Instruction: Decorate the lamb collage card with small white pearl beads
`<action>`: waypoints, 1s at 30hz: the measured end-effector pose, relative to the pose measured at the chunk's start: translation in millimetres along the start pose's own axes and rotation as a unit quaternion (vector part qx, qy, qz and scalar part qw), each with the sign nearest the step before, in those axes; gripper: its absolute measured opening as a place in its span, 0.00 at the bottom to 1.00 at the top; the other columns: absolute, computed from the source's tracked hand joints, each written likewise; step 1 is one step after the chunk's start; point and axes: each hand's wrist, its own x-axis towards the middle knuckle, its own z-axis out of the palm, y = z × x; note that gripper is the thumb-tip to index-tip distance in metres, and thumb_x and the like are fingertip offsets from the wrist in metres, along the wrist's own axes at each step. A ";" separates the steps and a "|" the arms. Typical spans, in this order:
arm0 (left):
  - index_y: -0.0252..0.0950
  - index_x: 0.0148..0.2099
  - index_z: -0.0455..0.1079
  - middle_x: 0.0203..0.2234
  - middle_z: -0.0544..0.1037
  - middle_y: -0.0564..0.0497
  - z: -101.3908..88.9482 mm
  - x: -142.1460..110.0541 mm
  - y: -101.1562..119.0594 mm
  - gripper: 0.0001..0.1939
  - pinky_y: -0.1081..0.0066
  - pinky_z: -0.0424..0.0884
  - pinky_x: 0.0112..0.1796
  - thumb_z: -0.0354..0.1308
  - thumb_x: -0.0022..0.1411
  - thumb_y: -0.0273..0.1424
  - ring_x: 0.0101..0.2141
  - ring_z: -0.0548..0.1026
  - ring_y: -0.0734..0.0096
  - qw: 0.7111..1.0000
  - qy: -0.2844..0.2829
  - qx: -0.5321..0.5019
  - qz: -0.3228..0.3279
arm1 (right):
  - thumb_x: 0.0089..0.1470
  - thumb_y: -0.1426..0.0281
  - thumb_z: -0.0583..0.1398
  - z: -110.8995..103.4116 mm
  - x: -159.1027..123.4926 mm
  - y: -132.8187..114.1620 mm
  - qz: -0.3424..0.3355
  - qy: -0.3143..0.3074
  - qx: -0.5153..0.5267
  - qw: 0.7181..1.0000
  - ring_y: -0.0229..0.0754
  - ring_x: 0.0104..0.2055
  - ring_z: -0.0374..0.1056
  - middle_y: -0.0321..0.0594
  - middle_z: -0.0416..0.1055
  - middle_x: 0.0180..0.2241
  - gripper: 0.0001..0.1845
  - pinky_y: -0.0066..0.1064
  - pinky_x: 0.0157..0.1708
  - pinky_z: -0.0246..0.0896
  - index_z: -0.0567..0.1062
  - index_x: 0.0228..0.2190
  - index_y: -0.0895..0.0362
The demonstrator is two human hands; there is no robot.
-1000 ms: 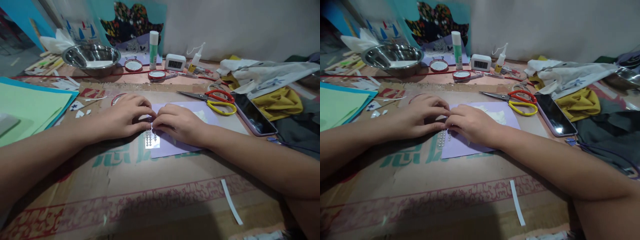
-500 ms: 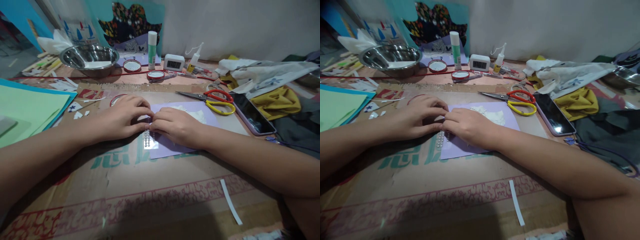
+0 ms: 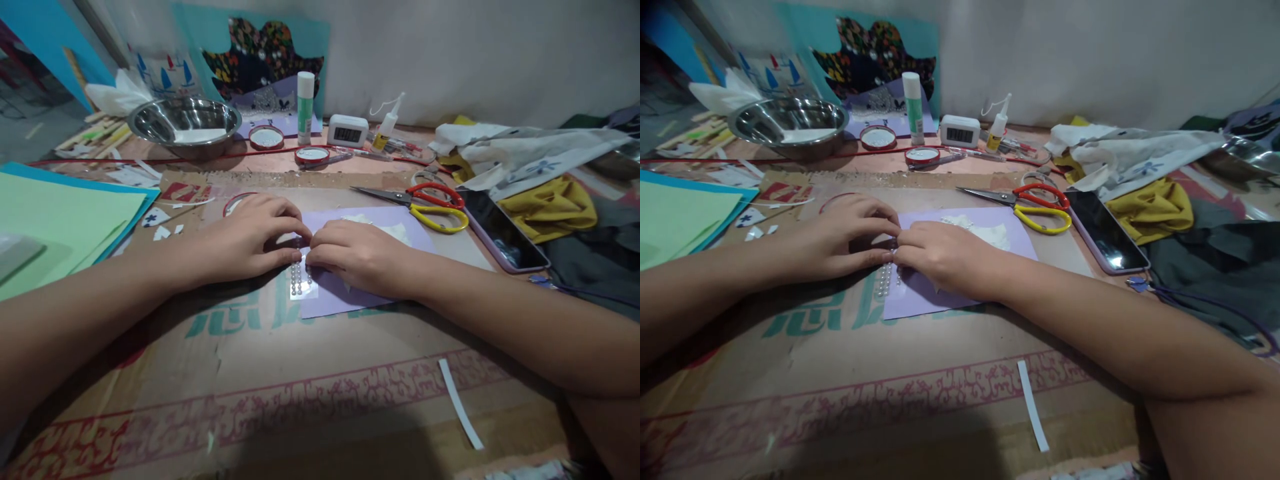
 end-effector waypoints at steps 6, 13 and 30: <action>0.43 0.51 0.74 0.47 0.74 0.46 -1.4 0.2 1.4 0.18 0.55 0.62 0.53 0.54 0.67 0.45 0.48 0.70 0.56 1.000 -0.008 0.007 -0.004 | 0.64 0.75 0.54 2.1 0.6 -1.6 0.023 0.020 0.030 0.999 0.42 0.38 0.67 0.45 0.75 0.35 0.11 0.33 0.37 0.61 0.76 0.37 0.60; 0.45 0.52 0.74 0.49 0.73 0.46 -4.2 0.7 4.2 0.18 0.54 0.61 0.53 0.53 0.67 0.45 0.50 0.69 0.54 1.000 -0.026 0.010 -0.007 | 0.60 0.74 0.59 -45.5 6.1 1.5 0.129 -0.108 0.103 0.980 0.40 0.38 0.68 0.40 0.74 0.36 0.07 0.31 0.39 0.60 0.79 0.36 0.57; 0.43 0.52 0.73 0.49 0.73 0.46 -3.1 0.7 6.1 0.18 0.53 0.61 0.53 0.51 0.68 0.44 0.50 0.69 0.55 0.999 -0.021 0.036 -0.003 | 0.61 0.76 0.57 -39.0 3.3 -3.5 0.094 -0.181 0.103 0.973 0.41 0.39 0.64 0.42 0.72 0.37 0.06 0.32 0.39 0.58 0.74 0.37 0.59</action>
